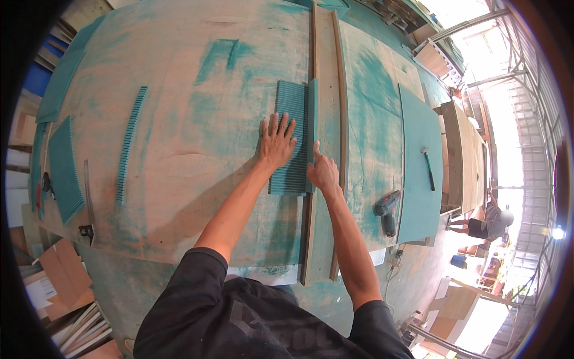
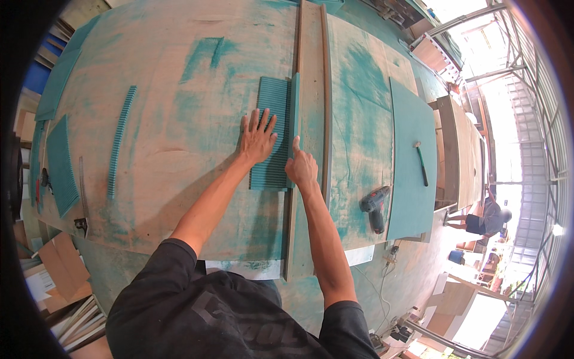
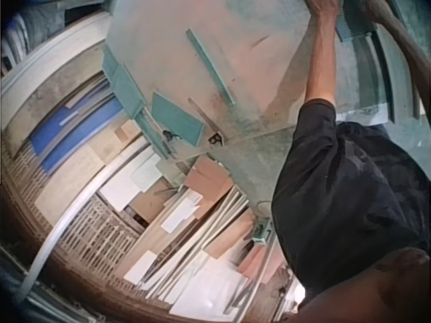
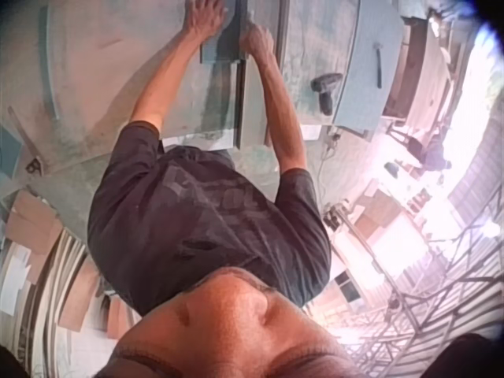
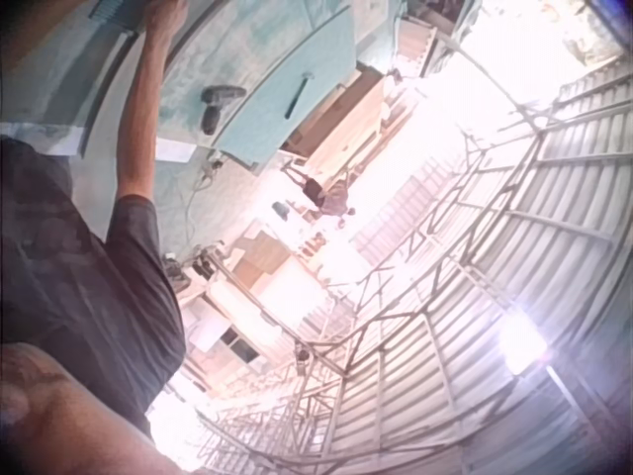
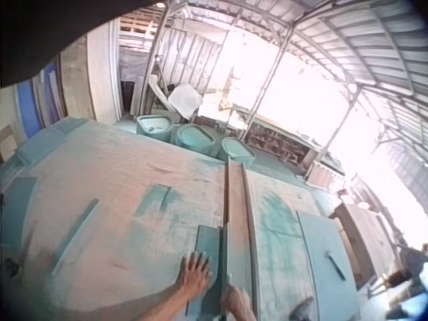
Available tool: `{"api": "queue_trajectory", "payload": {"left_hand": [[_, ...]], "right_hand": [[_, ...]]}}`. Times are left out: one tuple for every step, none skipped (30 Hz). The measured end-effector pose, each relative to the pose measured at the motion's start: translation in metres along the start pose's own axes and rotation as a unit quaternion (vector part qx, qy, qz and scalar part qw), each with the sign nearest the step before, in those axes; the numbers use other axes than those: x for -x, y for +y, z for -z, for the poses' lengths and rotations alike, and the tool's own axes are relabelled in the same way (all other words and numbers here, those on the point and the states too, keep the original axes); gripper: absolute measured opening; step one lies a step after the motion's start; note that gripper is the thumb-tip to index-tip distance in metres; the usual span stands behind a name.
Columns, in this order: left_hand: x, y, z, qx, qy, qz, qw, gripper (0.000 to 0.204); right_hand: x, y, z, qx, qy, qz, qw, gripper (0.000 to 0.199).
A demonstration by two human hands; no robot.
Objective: The person measures a wooden beam on a workbench using a square and a pencil, then uses a power drill to make a hole in the wood. The person then places a grooved green panel against the beam and uses the drill to secure another small wooden piece beside it.
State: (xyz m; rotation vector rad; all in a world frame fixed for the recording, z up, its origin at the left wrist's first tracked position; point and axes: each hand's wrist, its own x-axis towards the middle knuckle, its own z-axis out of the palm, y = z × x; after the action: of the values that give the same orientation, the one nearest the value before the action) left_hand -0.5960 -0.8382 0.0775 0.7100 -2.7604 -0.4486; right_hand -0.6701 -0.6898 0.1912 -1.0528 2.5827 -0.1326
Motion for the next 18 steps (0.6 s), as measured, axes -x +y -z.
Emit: {"api": "queue_trajectory", "payload": {"left_hand": [[-0.002, 0.000, 0.000, -0.006, -0.001, 0.001, 1.000, 0.062], [-0.004, 0.000, 0.000, -0.012, -0.003, 0.002, 1.000, 0.062], [-0.006, 0.000, 0.000, -0.019, -0.005, 0.004, 1.000, 0.062], [-0.008, -0.001, 0.000, -0.015, -0.002, 0.004, 1.000, 0.062], [-0.011, -0.003, -0.001, -0.011, 0.000, 0.004, 1.000, 0.062], [-0.012, -0.004, -0.002, -0.008, 0.003, 0.004, 1.000, 0.062], [-0.014, -0.005, -0.002, -0.009, 0.005, 0.004, 1.000, 0.062], [-0.015, -0.005, -0.003, -0.011, 0.007, 0.004, 1.000, 0.062], [-0.016, -0.006, -0.003, -0.012, 0.009, 0.004, 1.000, 0.062], [-0.017, -0.007, -0.003, -0.011, 0.007, 0.005, 1.000, 0.062], [-0.019, -0.007, -0.003, -0.009, 0.006, 0.006, 1.000, 0.062], [-0.020, -0.007, -0.003, -0.008, 0.004, 0.007, 1.000, 0.062], [-0.022, -0.007, -0.003, -0.009, 0.004, 0.006, 1.000, 0.062], [-0.023, -0.007, -0.003, -0.011, 0.003, 0.005, 1.000, 0.062], [-0.025, -0.007, -0.002, -0.013, 0.002, 0.005, 1.000, 0.062], [-0.026, -0.007, -0.002, -0.017, 0.002, 0.005, 1.000, 0.062], [-0.027, -0.007, -0.002, -0.021, 0.002, 0.006, 1.000, 0.062], [-0.029, -0.008, -0.002, -0.024, 0.002, 0.007, 1.000, 0.061]], "right_hand": [[-0.002, 0.001, 0.000, 0.004, 0.006, 0.004, 1.000, 0.080], [-0.004, 0.001, 0.001, 0.008, 0.011, 0.008, 1.000, 0.081], [-0.007, 0.000, 0.001, 0.007, 0.009, 0.007, 1.000, 0.081], [-0.009, 0.000, 0.002, 0.006, 0.008, 0.005, 1.000, 0.081], [-0.012, -0.001, 0.002, 0.006, 0.006, 0.003, 1.000, 0.081], [-0.014, -0.001, 0.002, 0.007, 0.006, 0.001, 1.000, 0.081], [-0.016, -0.001, 0.003, 0.007, 0.006, 0.000, 1.000, 0.081], [-0.017, -0.002, 0.003, 0.008, 0.006, -0.002, 1.000, 0.081], [-0.018, -0.003, 0.004, 0.005, 0.004, -0.004, 1.000, 0.081], [-0.019, -0.004, 0.005, 0.001, 0.002, -0.007, 1.000, 0.081], [-0.020, -0.004, 0.006, -0.002, 0.000, -0.010, 1.000, 0.081], [-0.022, -0.002, 0.004, 0.007, 0.006, -0.003, 1.000, 0.080], [-0.025, 0.000, 0.003, 0.017, 0.011, 0.003, 1.000, 0.080], [-0.026, 0.001, 0.002, 0.026, 0.016, 0.010, 0.999, 0.079], [-0.027, 0.002, 0.002, 0.025, 0.014, 0.010, 1.000, 0.079], [-0.030, 0.003, 0.003, 0.025, 0.012, 0.011, 1.000, 0.079], [-0.031, 0.002, 0.004, 0.024, 0.009, 0.011, 1.000, 0.080], [-0.032, 0.001, 0.006, 0.023, 0.008, 0.009, 1.000, 0.080]]}}
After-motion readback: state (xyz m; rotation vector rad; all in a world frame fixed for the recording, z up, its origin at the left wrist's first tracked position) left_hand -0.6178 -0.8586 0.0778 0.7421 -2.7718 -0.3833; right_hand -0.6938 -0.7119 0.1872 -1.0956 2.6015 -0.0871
